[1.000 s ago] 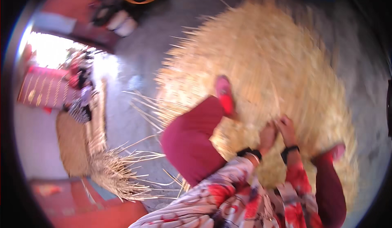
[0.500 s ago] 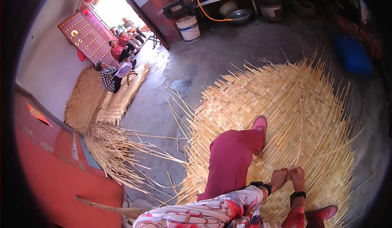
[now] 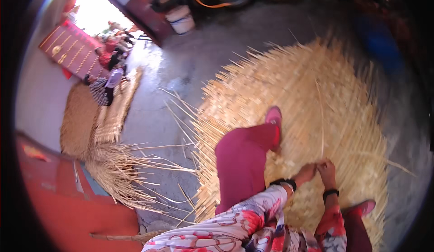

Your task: Weaving thin strips of bamboo or reed together by hand to create a large circular mat.

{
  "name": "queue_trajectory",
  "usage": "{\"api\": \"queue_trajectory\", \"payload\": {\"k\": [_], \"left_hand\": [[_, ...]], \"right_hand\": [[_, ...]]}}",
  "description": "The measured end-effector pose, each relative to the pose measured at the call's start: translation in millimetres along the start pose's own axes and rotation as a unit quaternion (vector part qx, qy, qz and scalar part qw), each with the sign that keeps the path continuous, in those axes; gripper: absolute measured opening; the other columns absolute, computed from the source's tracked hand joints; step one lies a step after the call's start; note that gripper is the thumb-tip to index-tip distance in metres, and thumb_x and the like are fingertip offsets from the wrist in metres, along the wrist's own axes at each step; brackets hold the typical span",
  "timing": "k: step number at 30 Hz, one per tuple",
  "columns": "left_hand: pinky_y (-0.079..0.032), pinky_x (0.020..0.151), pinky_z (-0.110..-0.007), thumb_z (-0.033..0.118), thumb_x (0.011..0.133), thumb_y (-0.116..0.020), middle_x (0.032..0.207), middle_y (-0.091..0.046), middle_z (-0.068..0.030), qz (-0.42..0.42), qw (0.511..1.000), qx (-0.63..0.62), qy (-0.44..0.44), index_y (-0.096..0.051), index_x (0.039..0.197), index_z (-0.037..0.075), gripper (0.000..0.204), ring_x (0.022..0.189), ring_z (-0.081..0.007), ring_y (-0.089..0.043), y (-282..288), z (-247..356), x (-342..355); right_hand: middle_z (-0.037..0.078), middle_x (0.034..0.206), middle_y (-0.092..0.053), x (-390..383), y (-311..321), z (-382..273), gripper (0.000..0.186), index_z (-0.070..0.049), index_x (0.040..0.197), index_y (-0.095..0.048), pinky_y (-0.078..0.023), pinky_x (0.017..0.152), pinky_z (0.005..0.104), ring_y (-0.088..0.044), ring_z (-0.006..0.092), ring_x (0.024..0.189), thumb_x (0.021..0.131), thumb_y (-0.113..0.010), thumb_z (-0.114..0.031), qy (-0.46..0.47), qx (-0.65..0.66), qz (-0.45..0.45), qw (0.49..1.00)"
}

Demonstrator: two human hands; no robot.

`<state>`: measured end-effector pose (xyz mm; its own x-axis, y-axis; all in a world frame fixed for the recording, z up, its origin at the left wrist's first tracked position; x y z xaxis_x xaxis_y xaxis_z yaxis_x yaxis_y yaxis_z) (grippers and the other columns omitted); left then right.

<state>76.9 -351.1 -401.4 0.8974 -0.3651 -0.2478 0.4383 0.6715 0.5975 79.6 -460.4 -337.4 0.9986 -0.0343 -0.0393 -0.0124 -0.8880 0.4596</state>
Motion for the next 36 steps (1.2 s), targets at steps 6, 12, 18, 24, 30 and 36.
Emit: {"api": "queue_trajectory", "payload": {"k": [6, 12, 18, 24, 30, 36], "left_hand": [[-0.051, 0.072, -0.041, 0.013, 0.086, -0.052, 0.089, -0.064, -0.0251, -0.055, 0.988, -0.146, 0.002, -0.065, 0.099, 0.002, 0.021, 0.085, -0.0358, -0.065, 31.0, -20.4, 22.4], [-0.045, 0.085, -0.032, 0.02, 0.096, -0.047, 0.102, -0.067, -0.0157, -0.193, 0.964, -0.172, 0.069, -0.06, 0.114, -0.002, 0.032, 0.094, -0.0204, -0.062, 34.6, -9.2, 14.4], [-0.042, 0.086, -0.028, 0.018, 0.096, -0.045, 0.097, -0.066, -0.0081, -0.235, 0.954, -0.169, 0.075, -0.062, 0.111, -0.004, 0.031, 0.088, -0.0138, -0.057, 42.1, 9.7, 5.1], [-0.041, 0.091, -0.029, 0.012, 0.094, -0.043, 0.1, -0.069, -0.0082, -0.326, 0.929, -0.15, 0.088, -0.065, 0.106, 0.0, 0.028, 0.095, -0.0174, -0.06, 31.7, 2.3, 10.7], [-0.039, 0.091, -0.026, 0.015, 0.094, -0.046, 0.104, -0.069, -0.0055, -0.359, 0.918, -0.161, 0.061, -0.063, 0.111, -0.002, 0.03, 0.097, -0.0135, -0.058, 34.7, 19.5, 2.9], [-0.037, 0.095, -0.028, 0.018, 0.093, -0.046, 0.104, -0.068, -0.0062, -0.347, 0.921, -0.154, 0.086, -0.062, 0.113, -0.002, 0.033, 0.099, -0.0153, -0.057, 42.3, 25.4, 3.1]], "right_hand": [[0.009, 0.083, -0.062, 30.6, -20.9, -10.0, 0.015, 0.001, 0.087, -0.058, -0.052, 0.07, 0.0291, -0.064, 0.017, 0.076, 0.078, -0.068, -0.006, 0.01, 0.16, -0.07, 0.985], [0.009, 0.078, -0.062, 23.9, -17.4, -14.9, 0.015, 0.001, 0.091, -0.059, -0.052, 0.069, 0.0272, -0.064, 0.0154, 0.073, 0.076, -0.062, 0.001, -0.068, 0.082, -0.141, 0.984], [0.008, 0.075, -0.062, 19.4, -17.2, -7.5, 0.013, 0.002, 0.09, -0.059, -0.05, 0.066, 0.0266, -0.061, 0.0134, 0.07, 0.078, -0.061, -0.002, -0.077, 0.077, -0.126, 0.986], [0.003, 0.074, -0.061, 28.3, -0.5, -6.0, 0.009, -0.001, 0.087, -0.06, -0.048, 0.061, 0.0246, -0.058, 0.0098, 0.065, 0.082, -0.059, -0.009, -0.116, 0.166, -0.039, 0.978], [-0.002, 0.078, -0.061, 47.8, 14.2, -8.7, 0.012, -0.007, 0.091, -0.062, -0.046, 0.06, 0.0203, -0.058, 0.0062, 0.067, 0.081, -0.061, -0.012, -0.198, 0.277, -0.107, 0.934], [-0.002, 0.076, -0.061, 29.9, -1.8, 2.8, 0.013, -0.006, 0.089, -0.065, -0.047, 0.061, 0.0209, -0.058, 0.0066, 0.064, 0.079, -0.06, -0.013, -0.225, 0.261, -0.227, 0.911]]}}
Point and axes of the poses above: each hand's wrist, its own x-axis towards the middle knuckle, its own y-axis out of the back of the hand, z = x × y, the point moved 7 cm from there along x, towards the middle knuckle
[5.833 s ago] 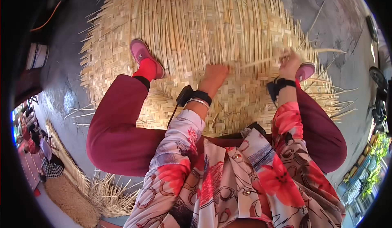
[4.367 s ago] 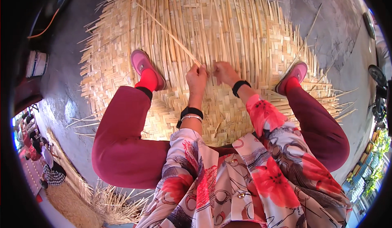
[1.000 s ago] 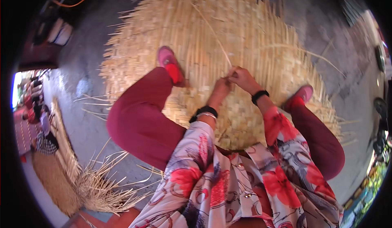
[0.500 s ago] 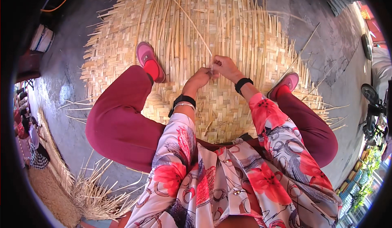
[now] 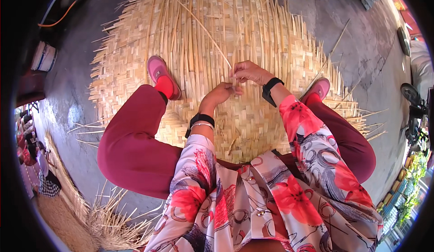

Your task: Weaving thin strips of bamboo or reed together by hand to create a large circular mat.

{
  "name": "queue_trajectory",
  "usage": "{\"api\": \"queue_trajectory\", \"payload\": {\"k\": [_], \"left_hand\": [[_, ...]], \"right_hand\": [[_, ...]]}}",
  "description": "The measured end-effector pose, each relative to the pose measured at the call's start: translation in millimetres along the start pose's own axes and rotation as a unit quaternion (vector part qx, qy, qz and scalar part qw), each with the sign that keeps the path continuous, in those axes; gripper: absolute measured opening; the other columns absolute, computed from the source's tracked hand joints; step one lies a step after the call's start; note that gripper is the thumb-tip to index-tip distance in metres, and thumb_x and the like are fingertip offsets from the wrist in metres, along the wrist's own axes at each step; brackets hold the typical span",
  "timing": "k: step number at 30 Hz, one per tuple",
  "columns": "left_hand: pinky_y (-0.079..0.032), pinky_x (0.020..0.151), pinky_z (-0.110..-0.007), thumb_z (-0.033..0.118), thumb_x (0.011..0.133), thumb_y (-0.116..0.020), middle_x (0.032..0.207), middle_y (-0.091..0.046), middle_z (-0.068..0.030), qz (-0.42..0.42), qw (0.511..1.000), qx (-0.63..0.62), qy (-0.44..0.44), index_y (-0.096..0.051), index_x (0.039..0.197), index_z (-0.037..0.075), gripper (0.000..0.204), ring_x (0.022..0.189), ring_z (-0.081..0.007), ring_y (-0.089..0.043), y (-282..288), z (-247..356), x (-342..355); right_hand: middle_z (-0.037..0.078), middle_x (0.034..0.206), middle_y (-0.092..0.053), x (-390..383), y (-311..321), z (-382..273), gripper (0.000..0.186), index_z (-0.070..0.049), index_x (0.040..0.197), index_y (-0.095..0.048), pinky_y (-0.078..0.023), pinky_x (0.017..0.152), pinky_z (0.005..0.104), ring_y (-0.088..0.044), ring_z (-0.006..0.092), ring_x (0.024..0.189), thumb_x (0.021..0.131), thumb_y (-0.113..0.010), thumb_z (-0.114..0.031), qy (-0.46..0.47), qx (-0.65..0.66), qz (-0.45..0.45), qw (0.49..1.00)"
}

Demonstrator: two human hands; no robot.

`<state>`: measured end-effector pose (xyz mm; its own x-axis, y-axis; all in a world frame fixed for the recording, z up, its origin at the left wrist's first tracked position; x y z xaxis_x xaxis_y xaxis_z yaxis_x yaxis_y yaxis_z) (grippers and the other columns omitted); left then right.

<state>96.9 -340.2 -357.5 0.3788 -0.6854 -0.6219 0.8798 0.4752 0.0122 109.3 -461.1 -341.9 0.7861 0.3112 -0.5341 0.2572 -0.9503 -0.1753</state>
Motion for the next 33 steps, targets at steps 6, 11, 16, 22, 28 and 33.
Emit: {"api": "queue_trajectory", "payload": {"k": [6, 11, 16, 22, 28, 33], "left_hand": [[-0.043, 0.084, -0.029, 0.012, 0.091, -0.047, 0.095, -0.068, -0.0096, 0.158, 0.987, -0.002, -0.032, -0.061, 0.099, -0.001, 0.02, 0.089, -0.0157, -0.059, 10.7, -24.2, 14.0], [-0.043, 0.065, -0.027, 0.008, 0.091, -0.05, 0.069, -0.057, -0.004, 0.206, 0.973, 0.004, -0.109, -0.056, 0.08, -0.002, 0.016, 0.067, -0.011, -0.051, 0.3, -11.2, 22.5], [-0.041, 0.064, -0.025, 0.011, 0.092, -0.05, 0.067, -0.057, -0.0019, 0.162, 0.981, -0.006, -0.107, -0.06, 0.078, -0.001, 0.02, 0.067, -0.0094, -0.049, -4.2, -23.2, 23.1], [-0.042, 0.075, -0.025, 0.012, 0.091, -0.049, 0.076, -0.065, -0.004, 0.099, 0.992, -0.063, -0.05, -0.067, 0.088, 0.0, 0.022, 0.073, -0.0113, -0.055, -10.7, -26.3, 7.3], [-0.04, 0.088, -0.025, 0.013, 0.088, -0.049, 0.087, -0.07, -0.007, 0.049, 0.995, -0.079, -0.035, -0.07, 0.091, -0.001, 0.025, 0.085, -0.0139, -0.059, -11.3, -12.9, -10.7], [-0.04, 0.084, -0.025, 0.018, 0.085, -0.053, 0.085, -0.068, -0.0047, 0.039, 0.998, -0.044, -0.032, -0.071, 0.093, 0.001, 0.025, 0.084, -0.0137, -0.055, -7.6, -5.9, -11.5]], "right_hand": [[-0.001, 0.074, -0.06, -4.1, 1.1, 25.1, 0.009, -0.008, 0.085, -0.063, -0.048, 0.059, 0.0241, -0.057, 0.0082, 0.064, 0.083, -0.061, -0.016, -0.023, 0.105, 0.122, 0.987], [0.001, 0.066, -0.061, -17.6, 21.6, 50.2, 0.014, -0.009, 0.072, -0.06, -0.047, 0.049, 0.0237, -0.059, 0.0101, 0.054, 0.081, -0.062, -0.019, -0.031, 0.178, 0.215, 0.96], [0.001, 0.067, -0.061, -26.3, 19.8, 45.2, 0.009, -0.009, 0.076, -0.062, -0.047, 0.051, 0.0236, -0.059, 0.0096, 0.056, 0.08, -0.063, -0.016, -0.047, 0.118, 0.258, 0.958], [0.0, 0.068, -0.06, -21.3, 18.2, 57.9, 0.007, -0.008, 0.085, -0.066, -0.044, 0.053, 0.0229, -0.056, 0.0077, 0.058, 0.08, -0.064, -0.013, -0.004, 0.274, 0.213, 0.938], [0.001, 0.064, -0.056, -22.9, 52.2, 43.4, 0.008, -0.006, 0.075, -0.059, -0.043, 0.047, 0.0235, -0.053, 0.009, 0.053, 0.078, -0.064, -0.01, 0.067, 0.296, 0.273, 0.913], [0.003, 0.061, -0.054, -24.9, 62.4, 15.7, 0.013, -0.005, 0.073, -0.057, -0.044, 0.047, 0.0234, -0.052, 0.0096, 0.051, 0.081, -0.062, -0.012, 0.106, 0.193, 0.266, 0.938]]}}
Point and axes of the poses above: each hand's wrist, its own x-axis towards the middle knuckle, its own y-axis out of the back of the hand, z = x × y, the point moved 7 cm from there along x, towards the middle knuckle
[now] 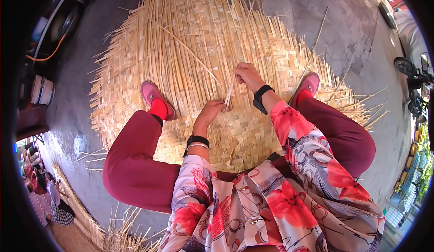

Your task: Weaving thin strips of bamboo or reed together by hand to create a large circular mat.

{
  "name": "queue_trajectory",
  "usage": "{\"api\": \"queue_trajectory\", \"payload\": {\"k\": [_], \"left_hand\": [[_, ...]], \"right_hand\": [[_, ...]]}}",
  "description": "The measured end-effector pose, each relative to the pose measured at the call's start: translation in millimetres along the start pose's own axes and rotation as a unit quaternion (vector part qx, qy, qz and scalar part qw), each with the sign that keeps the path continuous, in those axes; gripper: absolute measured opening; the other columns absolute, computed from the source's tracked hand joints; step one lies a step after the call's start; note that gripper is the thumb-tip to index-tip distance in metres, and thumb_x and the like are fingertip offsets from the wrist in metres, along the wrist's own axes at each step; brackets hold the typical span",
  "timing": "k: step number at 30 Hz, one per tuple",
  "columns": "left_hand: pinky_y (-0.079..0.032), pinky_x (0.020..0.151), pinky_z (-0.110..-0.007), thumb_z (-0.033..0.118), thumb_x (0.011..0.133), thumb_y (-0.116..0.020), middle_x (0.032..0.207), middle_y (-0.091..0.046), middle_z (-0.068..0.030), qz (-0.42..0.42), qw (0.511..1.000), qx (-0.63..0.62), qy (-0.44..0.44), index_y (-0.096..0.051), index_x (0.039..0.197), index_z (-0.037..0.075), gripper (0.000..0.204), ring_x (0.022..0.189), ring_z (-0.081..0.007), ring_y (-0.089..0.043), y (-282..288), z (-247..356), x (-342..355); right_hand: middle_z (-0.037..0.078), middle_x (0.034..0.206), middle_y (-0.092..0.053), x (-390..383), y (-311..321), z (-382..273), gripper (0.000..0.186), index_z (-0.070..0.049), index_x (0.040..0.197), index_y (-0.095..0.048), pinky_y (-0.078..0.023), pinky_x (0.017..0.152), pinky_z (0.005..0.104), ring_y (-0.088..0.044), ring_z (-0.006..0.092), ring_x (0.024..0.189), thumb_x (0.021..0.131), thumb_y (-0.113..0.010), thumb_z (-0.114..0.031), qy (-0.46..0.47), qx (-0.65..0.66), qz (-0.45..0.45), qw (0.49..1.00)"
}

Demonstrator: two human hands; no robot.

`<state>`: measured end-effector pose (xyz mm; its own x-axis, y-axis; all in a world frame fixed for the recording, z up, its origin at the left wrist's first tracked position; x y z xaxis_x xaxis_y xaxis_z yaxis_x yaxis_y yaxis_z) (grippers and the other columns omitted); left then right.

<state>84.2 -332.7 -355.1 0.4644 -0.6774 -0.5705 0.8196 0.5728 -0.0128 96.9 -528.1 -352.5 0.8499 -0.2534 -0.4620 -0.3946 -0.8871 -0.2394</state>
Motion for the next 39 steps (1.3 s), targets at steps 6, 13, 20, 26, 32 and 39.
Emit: {"api": "queue_trajectory", "payload": {"k": [6, 13, 20, 26, 32, 39], "left_hand": [[-0.043, 0.08, -0.025, 0.014, 0.088, -0.056, 0.083, -0.068, -0.0041, 0.07, 0.996, 0.043, -0.031, -0.066, 0.087, -0.001, 0.018, 0.079, -0.0113, -0.059, 1.1, 37.6, -3.5], [-0.045, 0.072, -0.024, 0.01, 0.091, -0.052, 0.074, -0.064, -0.0055, 0.151, 0.97, -0.08, -0.172, -0.061, 0.085, -0.002, 0.016, 0.07, -0.0104, -0.058, 9.7, 81.1, -4.2], [-0.045, 0.077, -0.027, 0.01, 0.092, -0.049, 0.073, -0.064, -0.0045, 0.066, 0.98, -0.074, -0.17, -0.062, 0.08, -0.001, 0.021, 0.073, -0.0123, -0.058, 5.5, 90.9, -20.5], [-0.046, 0.074, -0.027, 0.009, 0.091, -0.051, 0.073, -0.063, -0.0048, 0.072, 0.981, -0.064, -0.168, -0.061, 0.082, -0.001, 0.017, 0.071, -0.0123, -0.058, 3.1, 92.5, -26.4], [-0.05, 0.062, -0.026, 0.006, 0.091, -0.054, 0.071, -0.062, -0.0054, 0.222, 0.947, -0.091, -0.213, -0.055, 0.084, 0.0, 0.009, 0.063, -0.0117, -0.06, 13.0, 113.5, -39.3], [-0.05, 0.056, -0.028, 0.009, 0.092, -0.052, 0.065, -0.063, -0.0083, 0.325, 0.913, 0.094, -0.228, -0.053, 0.081, 0.001, 0.014, 0.06, -0.015, -0.065, 9.4, 122.8, -49.9]], "right_hand": [[0.003, 0.066, -0.056, -23.2, -19.1, -36.9, 0.01, -0.003, 0.076, -0.056, -0.045, 0.048, 0.025, -0.052, 0.0105, 0.053, 0.083, -0.059, -0.01, 0.045, -0.072, -0.005, 0.996], [0.001, 0.068, -0.053, -36.6, -55.4, -66.0, 0.008, -0.003, 0.081, -0.052, -0.044, 0.053, 0.0224, -0.05, 0.0073, 0.057, 0.084, -0.057, -0.008, 0.073, -0.126, -0.102, 0.984], [0.005, 0.066, -0.057, -41.0, -50.8, -54.0, 0.01, -0.001, 0.076, -0.055, -0.042, 0.044, 0.0224, -0.052, 0.009, 0.051, 0.082, -0.058, -0.009, 0.069, -0.089, -0.065, 0.992], [0.005, 0.067, -0.059, -41.8, -49.9, -59.3, 0.012, -0.003, 0.076, -0.058, -0.044, 0.047, 0.0232, -0.055, 0.0089, 0.051, 0.084, -0.058, -0.012, 0.06, -0.024, -0.069, 0.995], [0.001, 0.067, -0.059, -54.8, -67.3, -89.7, 0.01, -0.005, 0.078, -0.057, -0.046, 0.054, 0.0214, -0.056, 0.0072, 0.059, 0.085, -0.059, -0.012, 0.062, -0.068, -0.132, 0.987], [0.001, 0.066, -0.058, -53.6, -73.9, -88.4, 0.009, -0.004, 0.077, -0.055, -0.045, 0.053, 0.021, -0.054, 0.0066, 0.058, 0.082, -0.062, -0.007, 0.105, -0.151, -0.162, 0.969]]}}
Point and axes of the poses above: each hand's wrist, its own x-axis towards the middle knuckle, its own y-axis out of the back of the hand, z = x × y, the point moved 7 cm from there along x, towards the middle knuckle
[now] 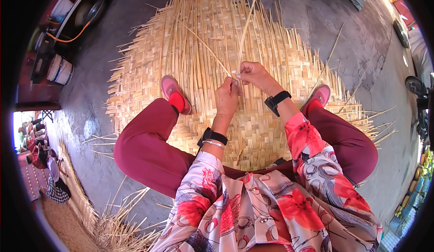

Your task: Weaving thin strips of bamboo or reed together by hand to create a large circular mat.

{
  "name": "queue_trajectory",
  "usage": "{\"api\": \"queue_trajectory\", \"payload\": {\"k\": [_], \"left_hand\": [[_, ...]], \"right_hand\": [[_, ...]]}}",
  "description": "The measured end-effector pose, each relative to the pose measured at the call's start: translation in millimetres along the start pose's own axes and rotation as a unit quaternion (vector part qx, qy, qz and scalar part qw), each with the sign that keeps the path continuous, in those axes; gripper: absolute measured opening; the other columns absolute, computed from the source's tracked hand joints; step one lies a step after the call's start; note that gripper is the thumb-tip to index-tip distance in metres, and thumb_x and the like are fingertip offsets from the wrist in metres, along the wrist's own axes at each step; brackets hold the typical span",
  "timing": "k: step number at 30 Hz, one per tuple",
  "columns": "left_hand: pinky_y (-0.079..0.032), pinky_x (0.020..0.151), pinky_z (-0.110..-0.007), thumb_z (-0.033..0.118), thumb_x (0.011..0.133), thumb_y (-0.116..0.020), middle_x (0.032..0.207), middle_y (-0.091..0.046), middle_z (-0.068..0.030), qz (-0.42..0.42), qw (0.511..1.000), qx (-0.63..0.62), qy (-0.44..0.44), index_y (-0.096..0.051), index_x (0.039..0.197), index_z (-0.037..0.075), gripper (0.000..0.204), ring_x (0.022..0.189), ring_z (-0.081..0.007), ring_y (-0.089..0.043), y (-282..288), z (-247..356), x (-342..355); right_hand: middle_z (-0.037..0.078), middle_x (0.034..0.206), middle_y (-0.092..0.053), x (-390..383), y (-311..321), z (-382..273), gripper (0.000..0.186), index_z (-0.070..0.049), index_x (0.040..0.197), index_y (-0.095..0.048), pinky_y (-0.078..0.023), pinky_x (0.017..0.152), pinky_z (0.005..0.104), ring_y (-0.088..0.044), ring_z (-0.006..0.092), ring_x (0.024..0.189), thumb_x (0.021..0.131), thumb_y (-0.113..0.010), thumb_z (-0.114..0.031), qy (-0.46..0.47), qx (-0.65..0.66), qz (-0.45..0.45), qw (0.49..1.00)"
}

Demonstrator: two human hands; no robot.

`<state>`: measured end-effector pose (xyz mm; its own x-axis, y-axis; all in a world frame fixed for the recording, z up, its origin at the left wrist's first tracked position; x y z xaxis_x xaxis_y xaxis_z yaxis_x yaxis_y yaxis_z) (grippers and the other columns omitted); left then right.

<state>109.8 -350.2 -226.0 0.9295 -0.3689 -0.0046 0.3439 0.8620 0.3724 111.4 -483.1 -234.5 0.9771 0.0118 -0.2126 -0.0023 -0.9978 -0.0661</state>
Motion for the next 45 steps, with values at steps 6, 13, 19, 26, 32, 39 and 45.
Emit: {"api": "queue_trajectory", "payload": {"k": [6, 13, 19, 26, 32, 39, 45], "left_hand": [[-0.049, 0.05, -0.035, 0.01, 0.089, -0.055, 0.062, -0.062, -0.0117, 0.093, 0.979, 0.162, -0.085, -0.048, 0.089, 0.005, 0.008, 0.055, -0.0259, -0.065, 2.7, 3.4, 4.6], [-0.046, 0.047, -0.046, 0.009, 0.084, -0.052, 0.063, -0.059, -0.0191, 0.113, 0.922, 0.352, -0.112, -0.047, 0.088, 0.004, 0.008, 0.054, -0.036, -0.06, 4.7, 7.6, -3.7], [-0.049, 0.052, -0.036, 0.0, 0.087, -0.047, 0.068, -0.058, -0.0138, -0.033, 0.995, -0.085, 0.04, -0.05, 0.093, 0.0, 0.006, 0.059, -0.0231, -0.061, -10.7, -17.1, 4.8], [-0.049, 0.058, -0.028, 0.003, 0.091, -0.05, 0.071, -0.056, -0.0048, -0.02, 0.969, -0.242, 0.045, -0.049, 0.082, -0.003, 0.011, 0.063, -0.0121, -0.057, 19.2, -29.1, -5.8], [-0.05, 0.059, -0.035, 0.005, 0.087, -0.05, 0.074, -0.061, -0.0161, -0.035, 0.997, -0.051, 0.054, -0.054, 0.084, 0.001, 0.007, 0.067, -0.0235, -0.065, 6.0, 18.0, -9.1], [-0.047, 0.055, -0.043, 0.008, 0.071, -0.062, 0.072, -0.057, -0.0136, 0.128, 0.895, 0.4, -0.149, -0.046, 0.086, 0.006, 0.022, 0.057, -0.0301, -0.06, 19.4, 8.6, -11.8], [-0.045, 0.062, -0.04, 0.006, 0.077, -0.059, 0.073, -0.059, -0.014, 0.075, 0.912, 0.385, -0.12, -0.044, 0.09, 0.004, 0.02, 0.064, -0.0293, -0.062, 2.9, -4.2, -11.4]], "right_hand": [[0.006, 0.062, -0.058, 2.1, 3.9, -0.6, 0.012, 0.001, 0.073, -0.055, -0.044, 0.05, 0.025, -0.055, 0.0109, 0.053, 0.075, -0.064, -0.006, 0.041, -0.115, 0.114, 0.986], [0.002, 0.058, -0.053, 14.1, -5.7, 21.7, 0.016, -0.004, 0.069, -0.053, -0.042, 0.045, 0.0247, -0.051, 0.0085, 0.05, 0.076, -0.066, -0.012, 0.021, -0.13, 0.121, 0.984], [-0.001, 0.068, -0.056, -8.3, 2.8, 9.7, 0.003, -0.005, 0.083, -0.055, -0.04, 0.051, 0.0202, -0.051, 0.0065, 0.056, 0.085, -0.058, -0.005, -0.005, 0.01, -0.01, 1.0], [0.0, 0.069, -0.057, -6.8, -48.0, -8.9, 0.009, -0.005, 0.083, -0.054, -0.051, 0.056, 0.0242, -0.053, 0.0089, 0.054, 0.086, -0.061, -0.01, -0.026, 0.049, -0.061, 0.997], [0.003, 0.071, -0.062, -18.8, 2.2, 5.8, 0.008, -0.003, 0.082, -0.059, -0.045, 0.052, 0.0208, -0.055, 0.0086, 0.056, 0.085, -0.064, -0.008, -0.036, 0.01, 0.025, 0.999], [0.003, 0.071, -0.061, 3.8, -30.2, 1.0, 0.01, 0.0, 0.079, -0.056, -0.05, 0.056, 0.0225, -0.061, 0.0096, 0.065, 0.086, -0.062, -0.004, 0.047, 0.019, -0.01, 0.999], [0.006, 0.072, -0.064, -10.5, -23.0, 33.3, 0.014, -0.001, 0.079, -0.058, -0.047, 0.048, 0.0224, -0.061, 0.0113, 0.056, 0.084, -0.065, -0.01, -0.077, -0.005, 0.094, 0.993]]}}
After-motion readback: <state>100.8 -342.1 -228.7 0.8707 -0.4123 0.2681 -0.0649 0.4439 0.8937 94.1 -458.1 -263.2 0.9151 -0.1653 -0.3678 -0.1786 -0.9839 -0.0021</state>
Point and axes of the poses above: each hand's wrist, its own x-axis towards the middle knuckle, its own y-axis out of the back of the hand, z = x × y, the point moved 7 cm from there along x, towards the middle knuckle
